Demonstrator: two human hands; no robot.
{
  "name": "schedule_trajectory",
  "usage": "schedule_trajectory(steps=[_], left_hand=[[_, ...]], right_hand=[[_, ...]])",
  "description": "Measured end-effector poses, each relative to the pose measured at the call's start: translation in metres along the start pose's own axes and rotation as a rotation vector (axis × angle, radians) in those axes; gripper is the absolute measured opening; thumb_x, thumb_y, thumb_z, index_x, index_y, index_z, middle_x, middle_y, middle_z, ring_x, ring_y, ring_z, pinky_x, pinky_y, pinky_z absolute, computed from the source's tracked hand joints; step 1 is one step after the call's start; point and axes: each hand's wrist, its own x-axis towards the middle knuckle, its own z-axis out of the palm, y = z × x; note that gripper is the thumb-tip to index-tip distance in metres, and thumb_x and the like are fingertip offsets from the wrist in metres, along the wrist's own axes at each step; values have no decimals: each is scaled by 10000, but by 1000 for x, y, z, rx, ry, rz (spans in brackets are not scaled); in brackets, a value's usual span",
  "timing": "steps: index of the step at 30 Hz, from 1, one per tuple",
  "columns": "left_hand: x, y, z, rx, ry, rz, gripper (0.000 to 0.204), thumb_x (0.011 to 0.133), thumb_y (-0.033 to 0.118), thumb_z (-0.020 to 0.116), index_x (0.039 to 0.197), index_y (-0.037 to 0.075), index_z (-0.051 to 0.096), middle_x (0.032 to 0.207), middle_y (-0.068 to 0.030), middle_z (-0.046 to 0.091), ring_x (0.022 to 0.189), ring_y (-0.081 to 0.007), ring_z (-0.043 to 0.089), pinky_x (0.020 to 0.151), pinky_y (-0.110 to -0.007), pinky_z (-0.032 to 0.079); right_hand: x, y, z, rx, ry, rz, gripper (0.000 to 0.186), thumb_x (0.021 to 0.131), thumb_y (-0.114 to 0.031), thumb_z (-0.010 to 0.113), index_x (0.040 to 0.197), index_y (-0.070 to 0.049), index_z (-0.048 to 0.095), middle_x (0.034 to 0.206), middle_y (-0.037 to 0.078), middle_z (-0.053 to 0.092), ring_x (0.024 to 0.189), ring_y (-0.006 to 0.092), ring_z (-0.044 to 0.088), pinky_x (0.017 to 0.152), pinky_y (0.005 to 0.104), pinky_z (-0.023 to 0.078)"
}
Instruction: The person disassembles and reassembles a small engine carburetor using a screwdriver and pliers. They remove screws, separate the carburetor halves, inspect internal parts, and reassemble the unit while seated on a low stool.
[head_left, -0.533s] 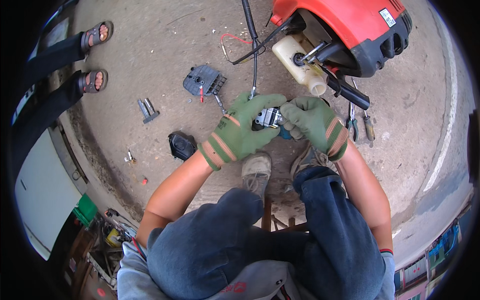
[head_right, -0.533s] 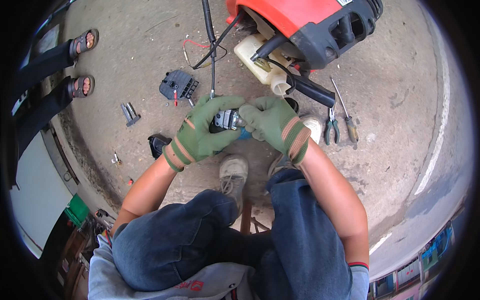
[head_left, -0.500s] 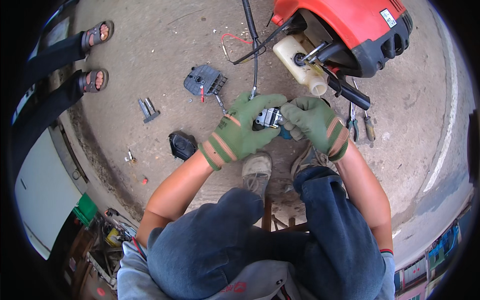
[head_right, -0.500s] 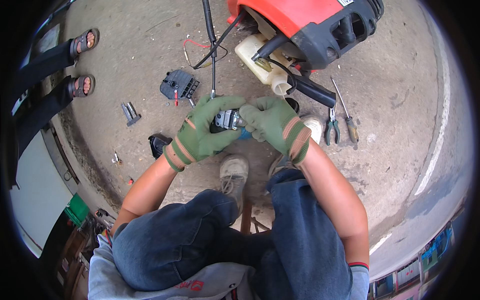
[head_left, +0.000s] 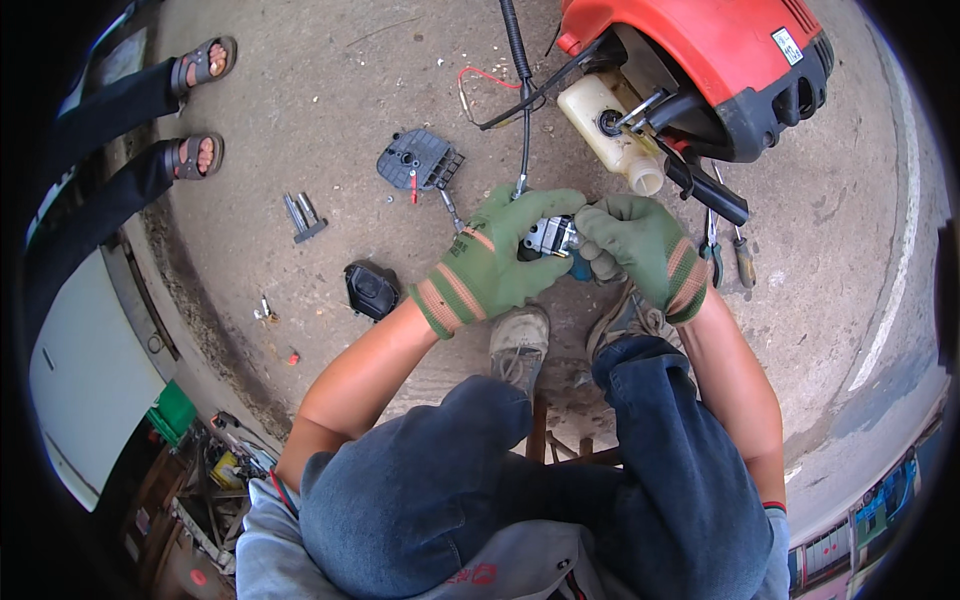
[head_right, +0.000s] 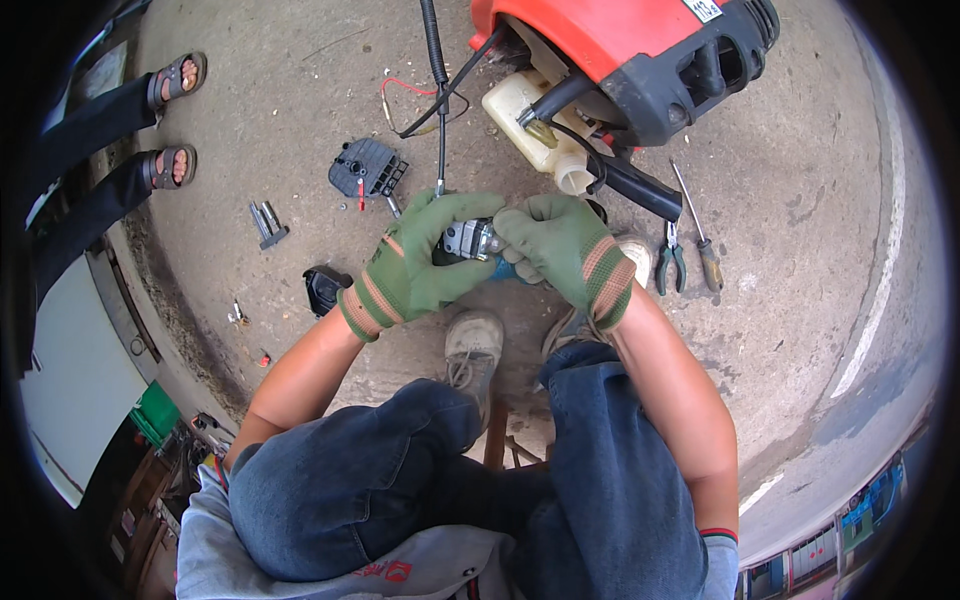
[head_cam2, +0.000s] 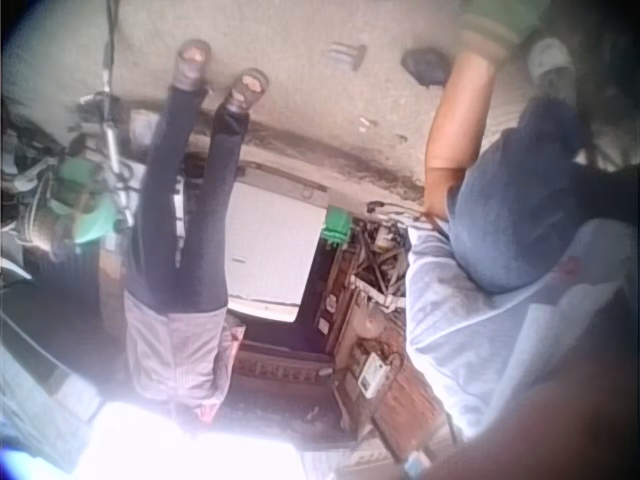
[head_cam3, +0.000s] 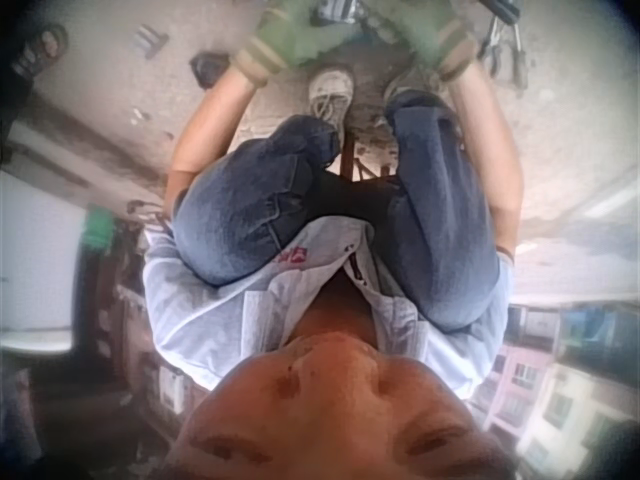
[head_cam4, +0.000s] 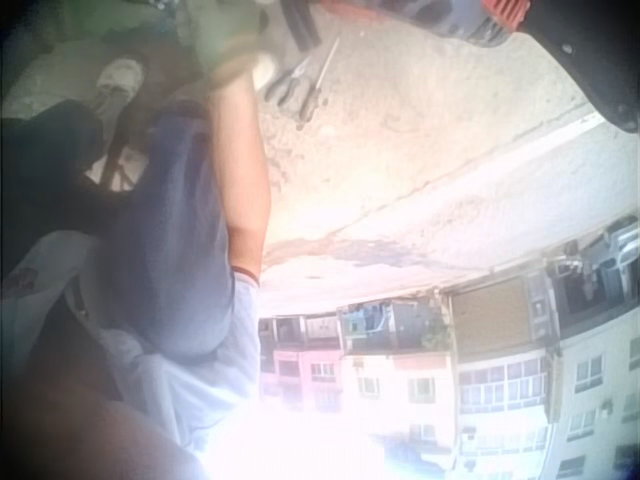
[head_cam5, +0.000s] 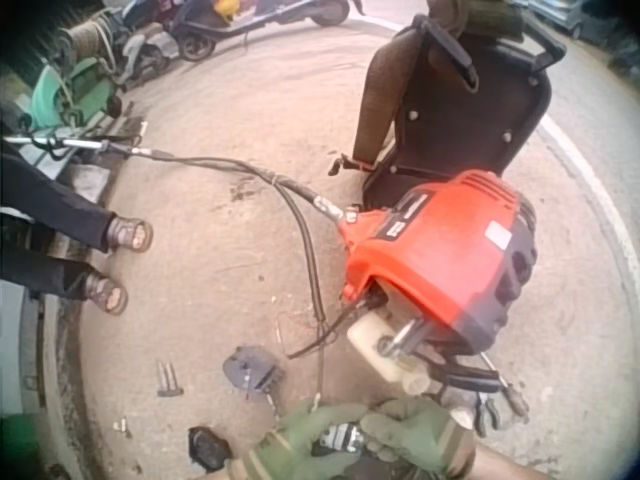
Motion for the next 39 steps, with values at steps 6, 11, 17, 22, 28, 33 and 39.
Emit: schedule_trajectory(steps=[6, 11, 17, 22, 28, 33, 39], left_hand=[[-1, 0, -2, -37, -26, -29, 604, 780, 158, 816, 1350, 63, 641, 1131, -126, 642, 1022, -260, 622, 928, -377, 502], [0, 1, 1, -91, 18, -23, 603, 778, 139, 827, 1346, 58, 644, 1129, -113, 638, 1036, -241, 633, 929, -357, 505], [-1, 1, 2, -211, -6, -119, 598, 781, 114, 840, 1344, 55, 646, 1143, -93, 624, 1025, -187, 653, 896, -325, 527], [-2, 0, 2, -229, -2, -135, 586, 787, 104, 840, 1338, 51, 647, 1153, -81, 621, 1019, -161, 655, 889, -308, 535], [-1, 3, 3, -248, -4, -143, 590, 793, 121, 843, 1344, 54, 645, 1154, -73, 619, 1024, -152, 643, 900, -305, 529], [-2, 7, 0, -215, -9, -197, 601, 790, 145, 844, 1350, 61, 643, 1162, -87, 634, 1014, -173, 636, 903, -328, 520], [2, 4, 1, -32, 6, -43, 620, 756, 186, 822, 1334, 49, 644, 1142, -140, 661, 1030, -273, 627, 931, -385, 498]], right_hand=[[-1, 6, -1, 158, 18, 5, 305, 974, -328, 718, 980, -23, 732, 787, 26, 674, 644, 89, 612, 579, 231, 502], [-4, 1, -4, 95, -34, -7, 290, 977, -314, 720, 982, -24, 728, 798, 27, 686, 628, 81, 609, 565, 227, 496], [-4, 2, -1, 73, 2, -27, 284, 986, -306, 712, 976, -23, 727, 791, 22, 687, 625, 76, 609, 556, 216, 483], [-5, 1, -1, 48, 12, -23, 305, 993, -299, 697, 965, 2, 735, 800, 36, 678, 648, 83, 587, 566, 225, 466], [-11, 9, -4, 138, 29, -64, 360, 1008, -352, 667, 1026, -2, 749, 880, 27, 708, 722, 83, 626, 643, 249, 511], [-35, -2, 0, -415, 267, -538, 337, 963, -305, 699, 1130, -16, 737, 930, 145, 739, 812, 236, 701, 705, 335, 551], [-26, -17, 5, -1226, 189, -1049, 158, 848, -220, 729, 878, -75, 674, 874, 141, 642, 794, 341, 668, 723, 474, 541]])
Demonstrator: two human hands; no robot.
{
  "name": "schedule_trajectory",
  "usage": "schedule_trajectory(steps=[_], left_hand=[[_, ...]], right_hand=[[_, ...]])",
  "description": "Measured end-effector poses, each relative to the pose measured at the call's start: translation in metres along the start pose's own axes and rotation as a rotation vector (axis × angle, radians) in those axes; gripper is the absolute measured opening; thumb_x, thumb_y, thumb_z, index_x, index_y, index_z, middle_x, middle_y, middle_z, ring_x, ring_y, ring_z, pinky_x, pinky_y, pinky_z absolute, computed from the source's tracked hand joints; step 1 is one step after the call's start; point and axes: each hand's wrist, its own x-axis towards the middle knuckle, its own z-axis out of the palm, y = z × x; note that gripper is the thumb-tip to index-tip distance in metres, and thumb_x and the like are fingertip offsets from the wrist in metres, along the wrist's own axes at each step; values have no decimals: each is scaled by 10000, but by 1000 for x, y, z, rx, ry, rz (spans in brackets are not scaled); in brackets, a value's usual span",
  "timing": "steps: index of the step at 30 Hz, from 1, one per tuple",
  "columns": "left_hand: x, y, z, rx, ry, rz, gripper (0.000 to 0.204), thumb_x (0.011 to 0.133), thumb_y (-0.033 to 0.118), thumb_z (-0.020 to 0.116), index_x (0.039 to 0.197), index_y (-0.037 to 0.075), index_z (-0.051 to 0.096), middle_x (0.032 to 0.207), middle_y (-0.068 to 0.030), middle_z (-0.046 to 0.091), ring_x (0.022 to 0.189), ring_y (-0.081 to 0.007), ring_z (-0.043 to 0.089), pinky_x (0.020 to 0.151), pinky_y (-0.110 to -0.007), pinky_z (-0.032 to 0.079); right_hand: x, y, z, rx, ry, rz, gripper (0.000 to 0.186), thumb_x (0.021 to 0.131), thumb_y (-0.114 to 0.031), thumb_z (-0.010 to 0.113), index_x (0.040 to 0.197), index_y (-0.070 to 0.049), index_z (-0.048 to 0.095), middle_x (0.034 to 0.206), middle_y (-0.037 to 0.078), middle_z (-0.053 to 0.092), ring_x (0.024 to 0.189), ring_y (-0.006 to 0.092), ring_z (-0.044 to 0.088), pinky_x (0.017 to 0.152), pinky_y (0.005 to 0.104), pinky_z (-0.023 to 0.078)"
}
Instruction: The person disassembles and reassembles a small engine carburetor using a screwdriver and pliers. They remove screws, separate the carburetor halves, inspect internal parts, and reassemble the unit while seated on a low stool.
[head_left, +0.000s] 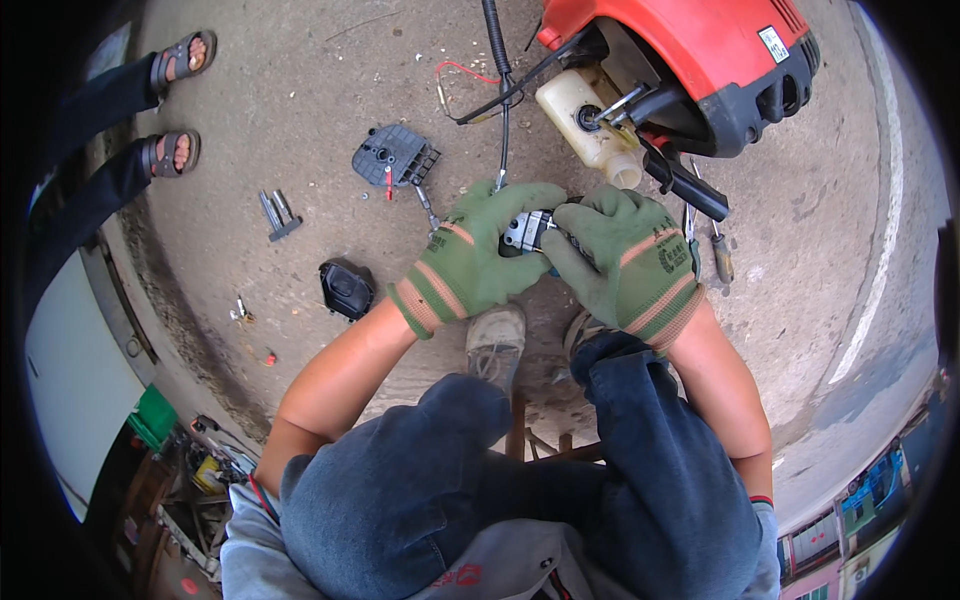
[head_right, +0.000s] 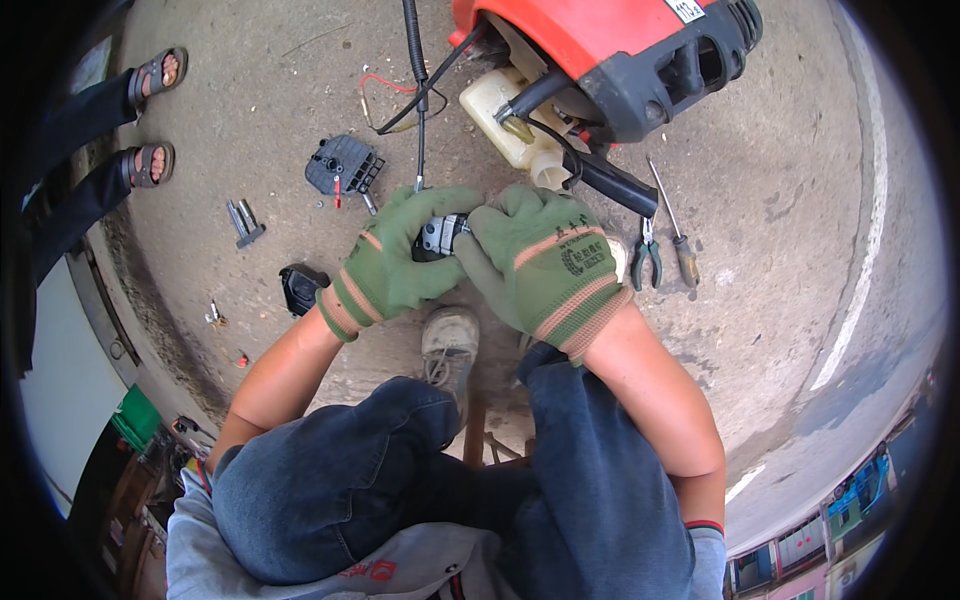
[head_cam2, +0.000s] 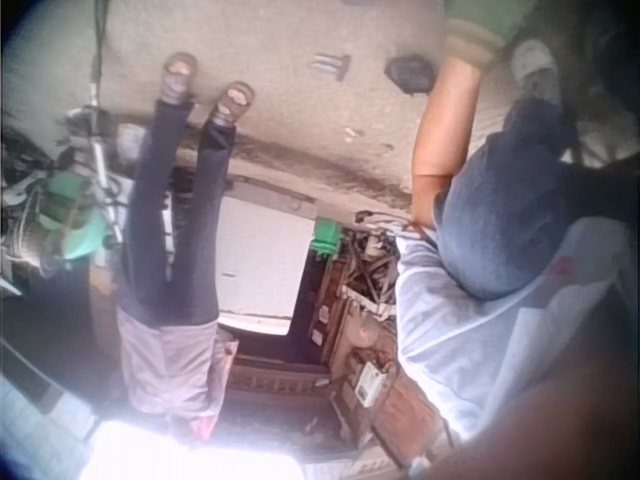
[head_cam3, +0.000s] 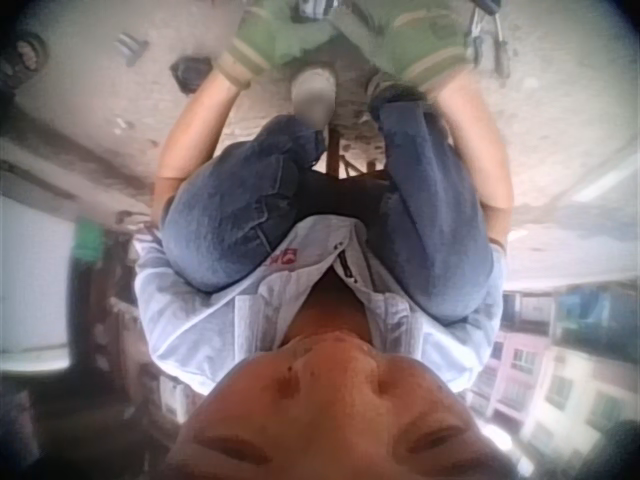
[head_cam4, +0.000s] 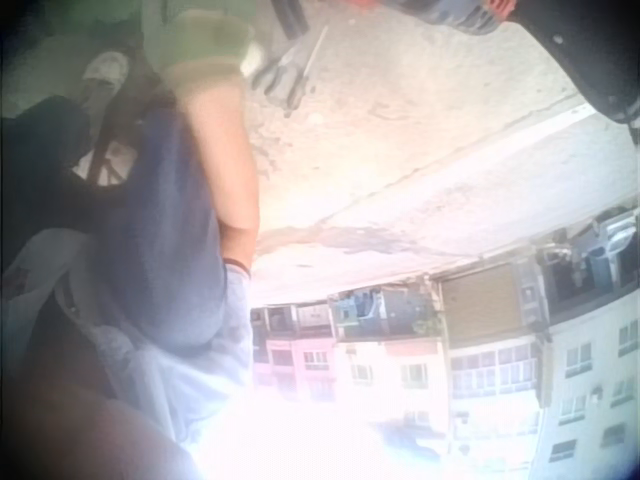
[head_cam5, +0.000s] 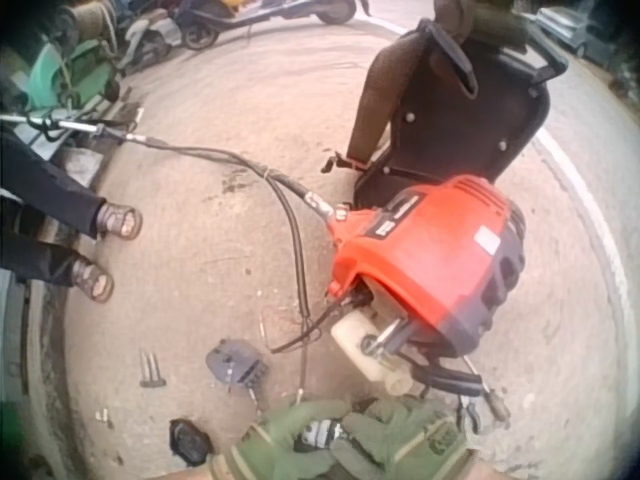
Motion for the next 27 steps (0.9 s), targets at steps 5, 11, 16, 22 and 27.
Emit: schedule_trajectory(steps=[5, 11, 16, 22, 27], left_hand=[[2, -2, 2, 2, -17, 1, 624, 723, 203, 799, 1311, 51, 655, 1166, -165, 685, 1045, -348, 616, 973, -427, 473], [2, -4, 1, -22, -46, 0, 601, 734, 211, 799, 1298, 58, 660, 1209, -157, 702, 1059, -368, 622, 995, -444, 463], [-1, -9, 4, -51, 0, 6, 573, 746, 184, 798, 1290, 63, 663, 1221, -146, 703, 1063, -364, 625, 986, -455, 474], [0, -5, 4, -26, 0, 1, 573, 739, 160, 791, 1289, 66, 661, 1212, -155, 701, 1069, -367, 623, 968, -463, 485], [0, -4, 1, -1, -25, -36, 581, 733, 163, 788, 1292, 67, 659, 1209, -159, 701, 1071, -367, 623, 970, -460, 484]], right_hand=[[3, -4, 7, 48, -10, 213, 139, 863, -193, 704, 868, -62, 658, 866, 154, 649, 807, 359, 666, 716, 484, 534], [4, -5, 17, 258, -31, 443, 154, 870, -204, 701, 870, -56, 660, 855, 177, 653, 803, 381, 661, 729, 490, 533], [4, -7, 5, 384, -63, 504, 168, 889, -234, 695, 875, -68, 683, 867, 179, 663, 790, 382, 662, 739, 486, 536], [8, -7, 10, 115, -89, 379, 193, 897, -247, 694, 901, -54, 690, 854, 180, 665, 815, 384, 663, 738, 493, 532], [5, -6, 19, 219, -67, 463, 203, 899, -247, 697, 944, -50, 691, 862, 186, 667, 827, 391, 663, 738, 499, 530]])
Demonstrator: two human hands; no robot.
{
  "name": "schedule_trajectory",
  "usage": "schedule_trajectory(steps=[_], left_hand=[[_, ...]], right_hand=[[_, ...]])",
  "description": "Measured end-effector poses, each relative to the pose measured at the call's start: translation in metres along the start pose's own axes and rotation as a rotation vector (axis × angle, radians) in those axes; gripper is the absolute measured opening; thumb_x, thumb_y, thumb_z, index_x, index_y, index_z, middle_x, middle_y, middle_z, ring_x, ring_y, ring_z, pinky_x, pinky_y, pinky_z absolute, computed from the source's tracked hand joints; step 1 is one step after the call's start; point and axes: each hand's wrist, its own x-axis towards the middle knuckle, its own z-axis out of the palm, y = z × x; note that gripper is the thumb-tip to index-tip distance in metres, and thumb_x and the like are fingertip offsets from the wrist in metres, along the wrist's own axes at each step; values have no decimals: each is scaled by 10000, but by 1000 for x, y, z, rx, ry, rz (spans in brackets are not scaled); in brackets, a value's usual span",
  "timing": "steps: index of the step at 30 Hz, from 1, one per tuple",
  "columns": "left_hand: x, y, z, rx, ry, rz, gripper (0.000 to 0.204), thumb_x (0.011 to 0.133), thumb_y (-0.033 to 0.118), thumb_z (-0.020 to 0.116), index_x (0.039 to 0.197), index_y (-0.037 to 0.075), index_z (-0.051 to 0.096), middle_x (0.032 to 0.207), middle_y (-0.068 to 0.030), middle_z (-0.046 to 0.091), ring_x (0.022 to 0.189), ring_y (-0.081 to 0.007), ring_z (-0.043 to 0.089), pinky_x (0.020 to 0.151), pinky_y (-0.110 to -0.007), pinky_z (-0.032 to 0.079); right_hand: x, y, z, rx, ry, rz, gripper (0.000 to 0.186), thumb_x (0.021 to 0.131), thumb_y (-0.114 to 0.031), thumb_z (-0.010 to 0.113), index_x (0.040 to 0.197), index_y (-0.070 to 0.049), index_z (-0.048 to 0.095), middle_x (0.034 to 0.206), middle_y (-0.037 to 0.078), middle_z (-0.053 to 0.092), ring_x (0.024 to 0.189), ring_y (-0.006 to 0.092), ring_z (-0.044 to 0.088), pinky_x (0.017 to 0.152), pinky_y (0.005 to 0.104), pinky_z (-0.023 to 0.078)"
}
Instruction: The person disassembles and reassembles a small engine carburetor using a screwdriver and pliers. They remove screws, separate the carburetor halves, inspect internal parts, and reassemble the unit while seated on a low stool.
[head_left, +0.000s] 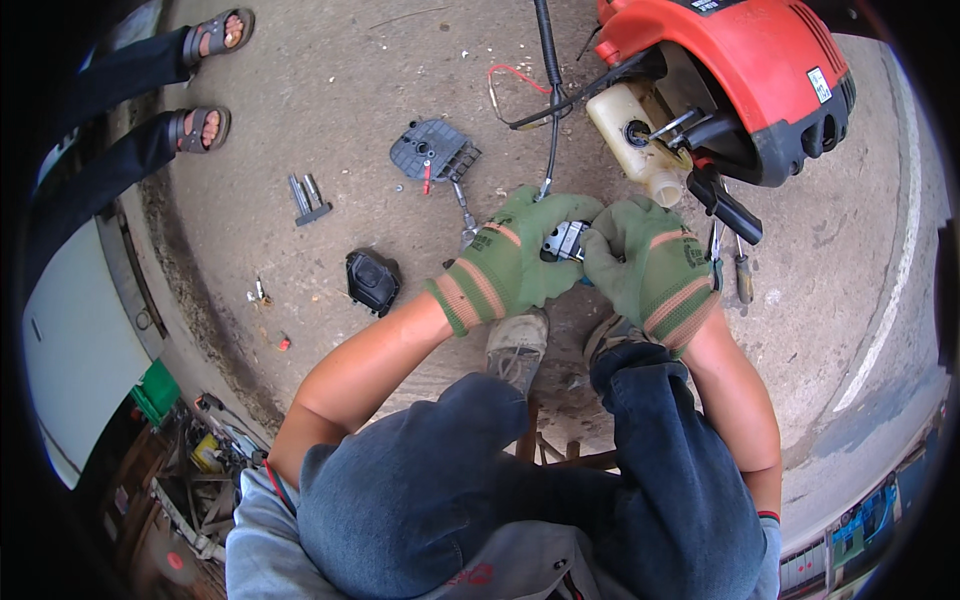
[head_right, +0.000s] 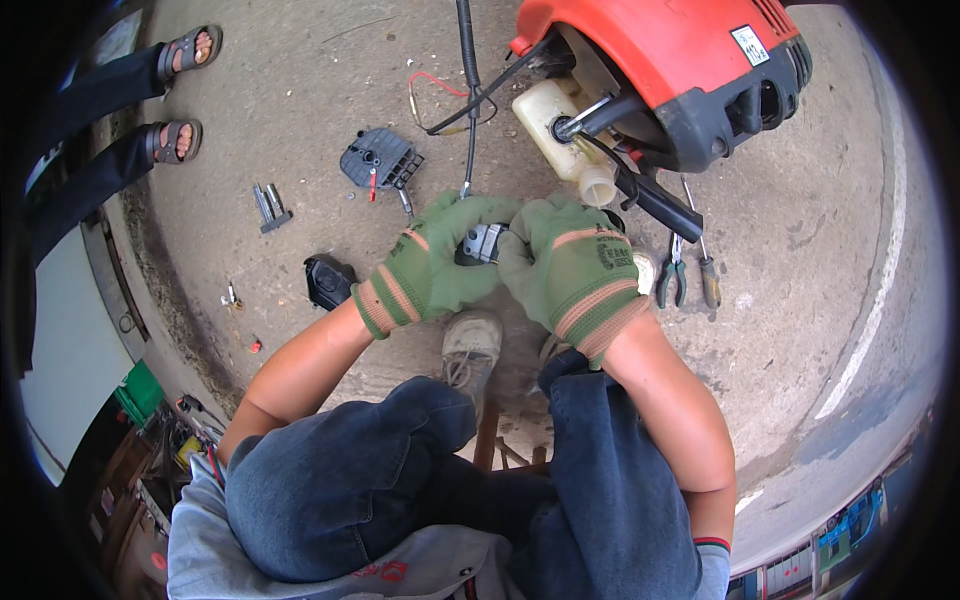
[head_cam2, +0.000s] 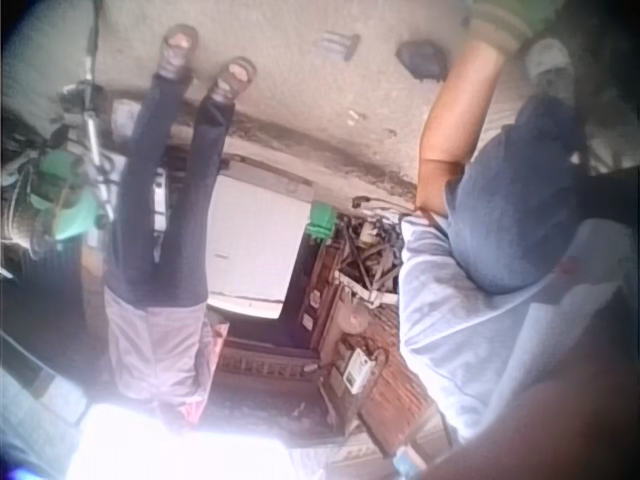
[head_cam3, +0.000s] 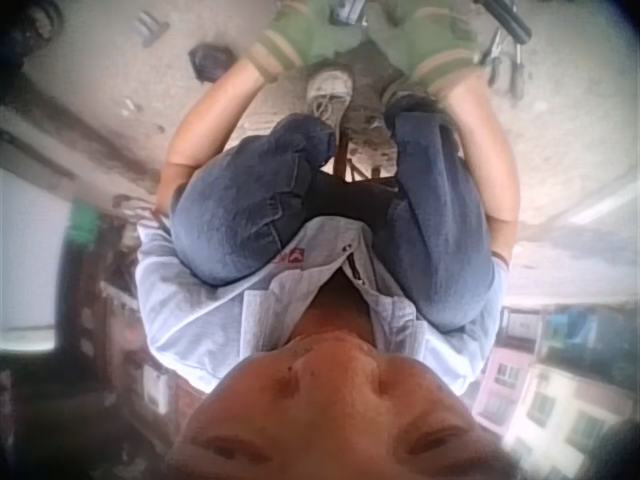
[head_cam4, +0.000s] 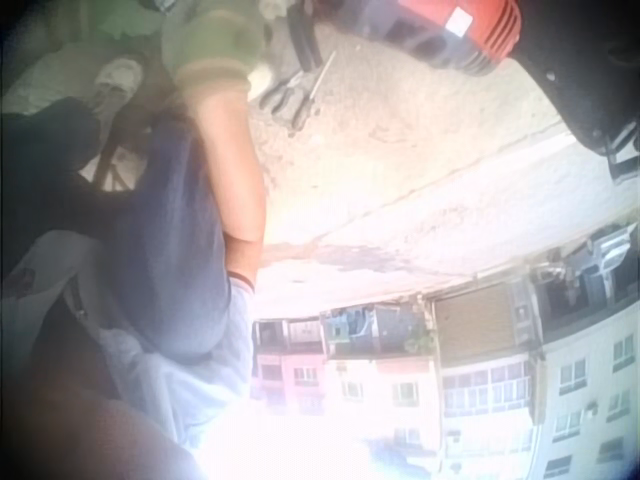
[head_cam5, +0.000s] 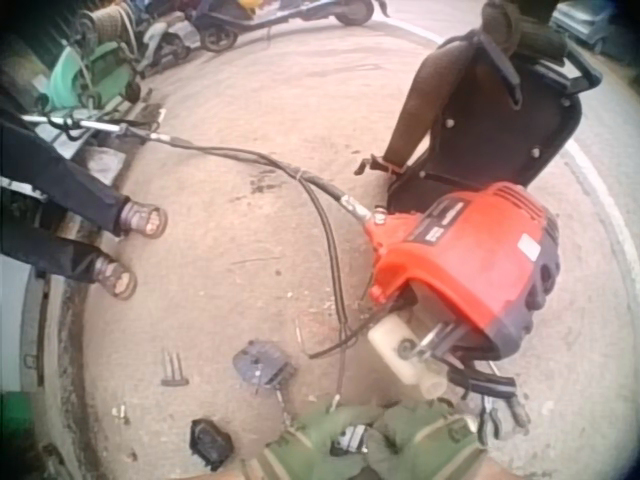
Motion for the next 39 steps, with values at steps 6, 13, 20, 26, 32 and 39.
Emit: schedule_trajectory(steps=[6, 13, 20, 26, 32, 39], left_hand=[[-1, -5, 3, -61, 16, -21, 581, 733, 169, 787, 1289, 61, 659, 1202, -155, 704, 1064, -353, 626, 977, -450, 479], [-1, -6, 5, -26, 23, -24, 567, 741, 185, 796, 1279, 64, 666, 1195, -149, 705, 1058, -349, 628, 970, -450, 479], [0, -4, 4, -98, 3, -70, 566, 740, 165, 802, 1280, 62, 666, 1190, -161, 700, 1059, -347, 631, 968, -443, 490], [2, -6, 9, -40, 45, 37, 581, 734, 159, 817, 1285, 57, 666, 1163, -160, 701, 1064, -315, 648, 979, -426, 493], [3, -1, 3, -10, -13, -22, 587, 752, 157, 829, 1303, 54, 657, 1145, -148, 686, 1005, -281, 680, 936, -397, 522], [2, -1, 2, -132, -18, -86, 582, 772, 122, 846, 1313, 34, 650, 1190, -107, 670, 1045, -162, 669, 906, -321, 549]], right_hand=[[-1, -3, -11, 46, -43, 24, 186, 897, -229, 702, 952, -52, 689, 876, 195, 671, 830, 396, 662, 749, 497, 530], [2, -1, 1, -85, -6, -18, 173, 895, -236, 702, 898, -63, 698, 872, 190, 671, 826, 390, 672, 763, 492, 537], [0, -2, -12, 218, -71, 136, 216, 901, -262, 695, 896, -46, 703, 876, 180, 673, 832, 389, 673, 737, 501, 537], [0, -2, -8, -22, -30, 38, 222, 908, -255, 694, 901, -33, 700, 905, 192, 674, 860, 387, 670, 761, 498, 529], [-1, -2, -8, 266, -53, 147, 143, 888, -165, 709, 891, -25, 681, 872, 192, 684, 805, 368, 676, 722, 467, 531], [-2, -1, -16, 404, -108, 238, 136, 887, -132, 710, 922, -2, 690, 861, 179, 677, 816, 338, 675, 736, 426, 532]])
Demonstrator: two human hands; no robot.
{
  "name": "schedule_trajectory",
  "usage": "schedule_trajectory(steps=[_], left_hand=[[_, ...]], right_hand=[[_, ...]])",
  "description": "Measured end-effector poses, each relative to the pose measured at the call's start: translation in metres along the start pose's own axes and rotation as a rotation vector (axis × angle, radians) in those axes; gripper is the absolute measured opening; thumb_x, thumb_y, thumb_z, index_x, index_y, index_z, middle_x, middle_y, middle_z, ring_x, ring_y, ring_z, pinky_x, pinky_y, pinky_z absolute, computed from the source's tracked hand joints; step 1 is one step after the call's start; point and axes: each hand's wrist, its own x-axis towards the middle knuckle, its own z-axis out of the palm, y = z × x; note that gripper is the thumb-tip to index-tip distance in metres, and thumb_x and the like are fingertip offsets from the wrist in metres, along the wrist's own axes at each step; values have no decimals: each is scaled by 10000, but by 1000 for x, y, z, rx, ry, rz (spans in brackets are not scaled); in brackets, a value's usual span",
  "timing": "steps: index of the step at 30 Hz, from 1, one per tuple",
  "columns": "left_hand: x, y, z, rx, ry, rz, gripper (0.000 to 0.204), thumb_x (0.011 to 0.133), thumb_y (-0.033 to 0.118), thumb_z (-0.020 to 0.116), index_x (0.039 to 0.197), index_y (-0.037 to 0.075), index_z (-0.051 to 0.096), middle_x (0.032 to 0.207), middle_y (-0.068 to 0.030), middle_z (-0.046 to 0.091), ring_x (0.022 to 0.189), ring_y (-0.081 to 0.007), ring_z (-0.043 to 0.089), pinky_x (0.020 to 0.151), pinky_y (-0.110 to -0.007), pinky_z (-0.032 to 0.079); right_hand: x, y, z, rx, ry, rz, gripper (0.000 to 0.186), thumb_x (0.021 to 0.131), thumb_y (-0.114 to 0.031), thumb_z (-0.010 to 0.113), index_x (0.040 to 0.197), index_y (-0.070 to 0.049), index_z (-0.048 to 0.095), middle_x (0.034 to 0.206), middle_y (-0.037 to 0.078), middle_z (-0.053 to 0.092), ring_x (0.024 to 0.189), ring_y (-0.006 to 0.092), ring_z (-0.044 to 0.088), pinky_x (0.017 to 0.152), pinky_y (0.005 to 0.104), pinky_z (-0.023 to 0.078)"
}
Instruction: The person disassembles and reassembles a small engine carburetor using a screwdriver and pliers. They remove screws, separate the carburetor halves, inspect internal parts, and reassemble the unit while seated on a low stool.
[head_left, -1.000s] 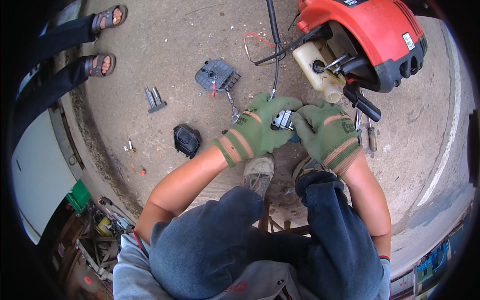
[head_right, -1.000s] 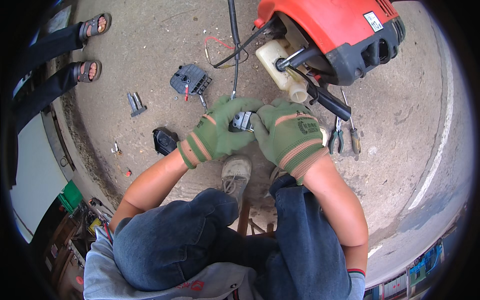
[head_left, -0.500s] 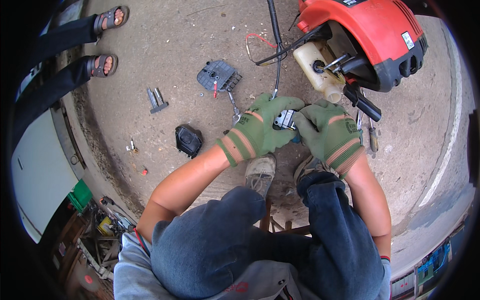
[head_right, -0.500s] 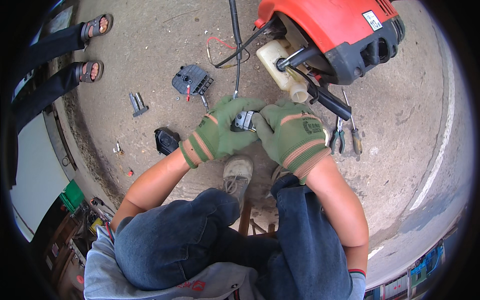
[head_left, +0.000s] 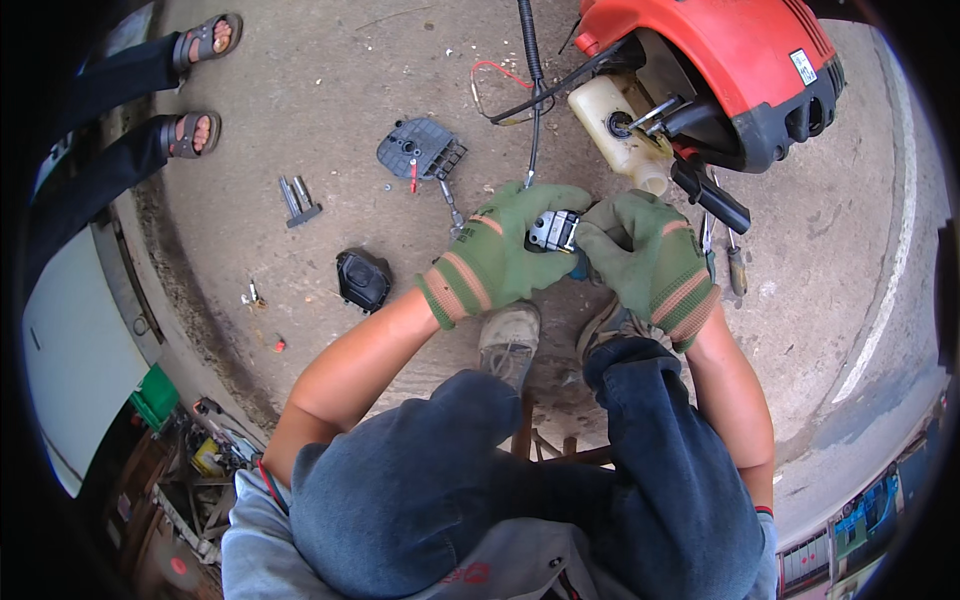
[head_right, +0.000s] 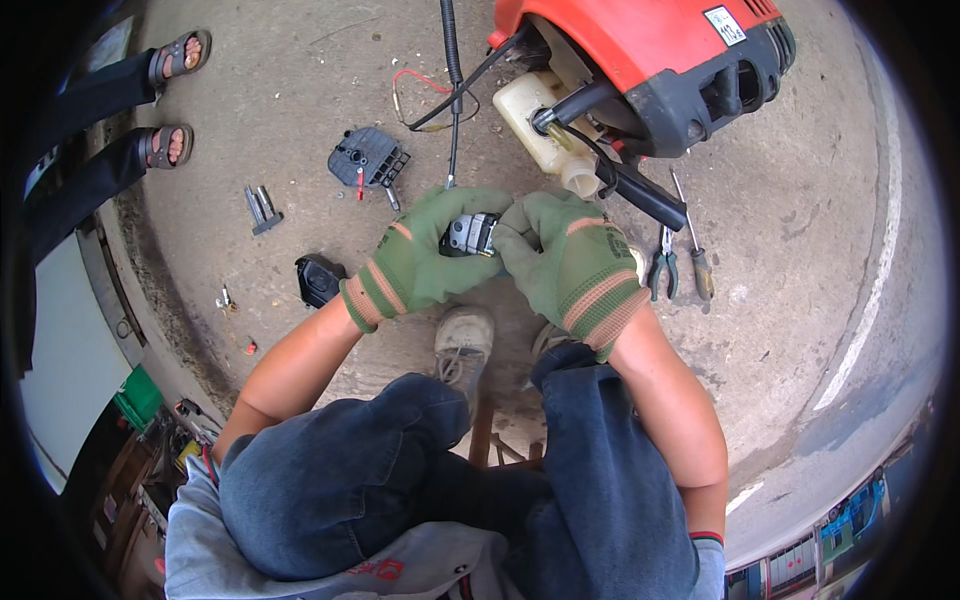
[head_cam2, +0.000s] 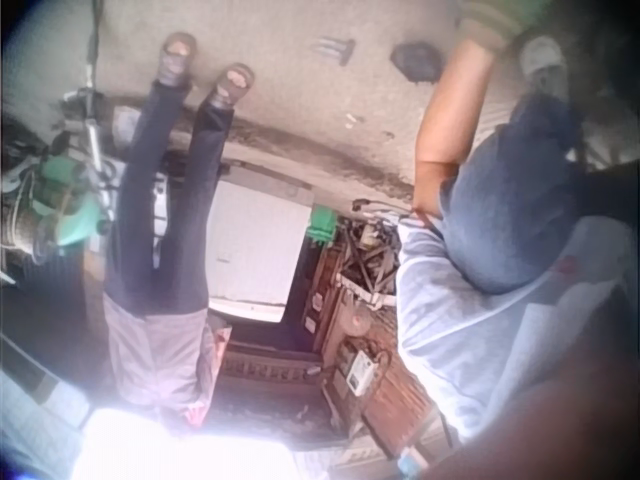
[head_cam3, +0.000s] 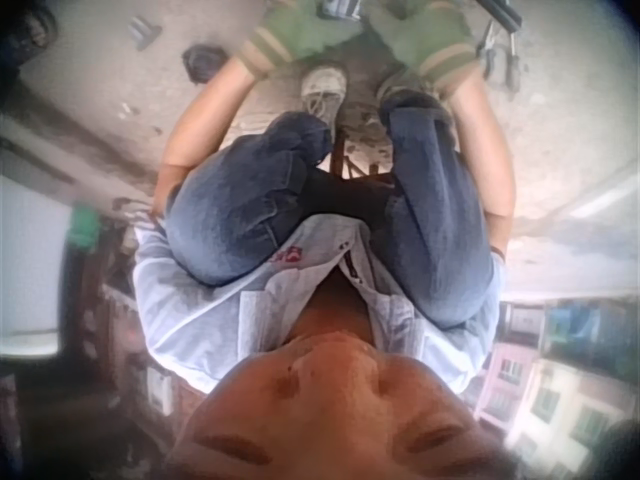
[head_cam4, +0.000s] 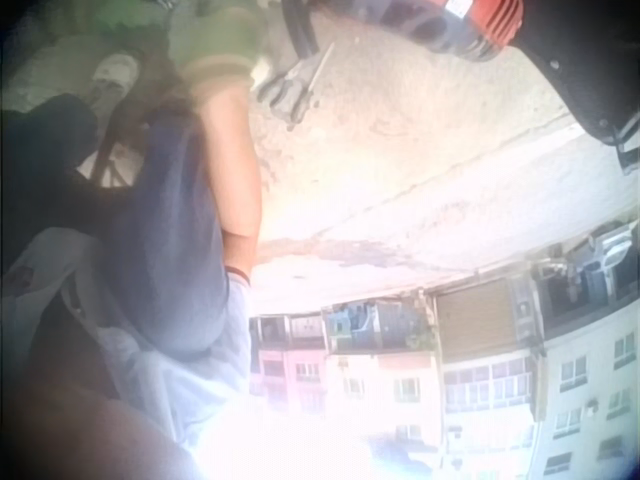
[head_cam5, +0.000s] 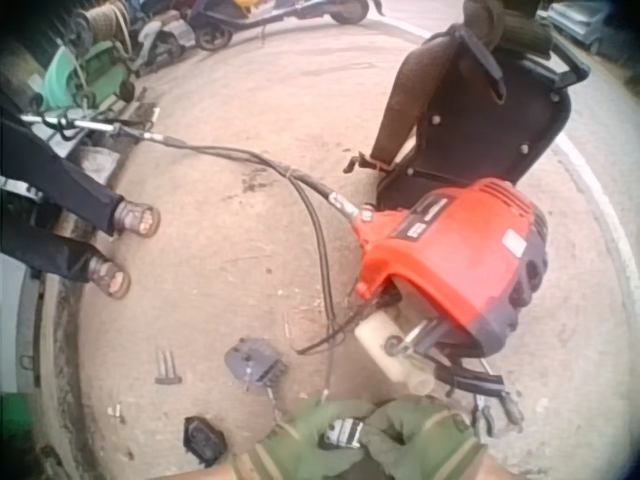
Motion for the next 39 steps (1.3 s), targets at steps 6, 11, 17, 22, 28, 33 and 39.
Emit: schedule_trajectory(steps=[6, 11, 17, 22, 28, 33, 39], left_hand=[[-4, -3, -1, -266, -38, -112, 589, 819, 78, 828, 1367, 34, 616, 1215, -62, 676, 1076, -104, 648, 911, -286, 551], [0, 9, -11, -425, -116, -225, 592, 841, 74, 823, 1389, 48, 601, 1157, -20, 694, 1030, -86, 644, 888, -278, 554], [8, 18, -25, -346, -190, -151, 592, 839, 93, 824, 1391, 76, 610, 1079, 7, 701, 874, -52, 635, 730, -238, 554], [15, 34, -34, -412, -256, -351, 592, 834, 122, 826, 1385, 73, 615, 1053, 1, 703, 809, -58, 633, 674, -229, 540], [16, 33, -37, -501, -289, -347, 597, 829, 69, 812, 1391, 78, 611, 1047, -6, 701, 792, -66, 636, 644, -229, 532], [15, 37, -39, -522, -299, -381, 608, 824, 33, 806, 1397, 84, 608, 1062, -4, 702, 802, -63, 640, 647, -217, 529], [15, 40, -38, -517, -288, -392, 608, 825, 24, 800, 1398, 89, 607, 1076, 8, 695, 808, -54, 635, 658, -211, 529]], right_hand=[[-14, 6, -2, 37, 145, -183, 227, 888, -125, 709, 1088, -19, 720, 925, 154, 691, 874, 337, 674, 779, 422, 534], [-25, 10, -8, -569, 189, -669, 396, 819, -111, 710, 1214, -88, 688, 971, 87, 649, 844, 274, 643, 711, 426, 506], [-14, -3, -14, -923, 208, -854, 456, 775, -137, 682, 1227, -77, 668, 977, 51, 577, 817, 238, 599, 694, 397, 473], [-7, -22, -15, -1161, 67, -815, 429, 741, -153, 700, 1156, -46, 673, 944, 45, 591, 820, 231, 611, 728, 395, 483], [-2, -24, -14, -1098, 143, -961, 327, 704, -152, 688, 999, -16, 664, 861, 58, 569, 756, 228, 594, 666, 389, 468], [-5, -20, -9, -1010, 229, -940, 171, 683, -144, 665, 819, -46, 630, 787, 70, 537, 713, 228, 570, 618, 383, 450], [-6, -18, -12, -885, 245, -864, 239, 719, -128, 700, 939, -48, 655, 834, 79, 571, 748, 231, 600, 659, 397, 473]])
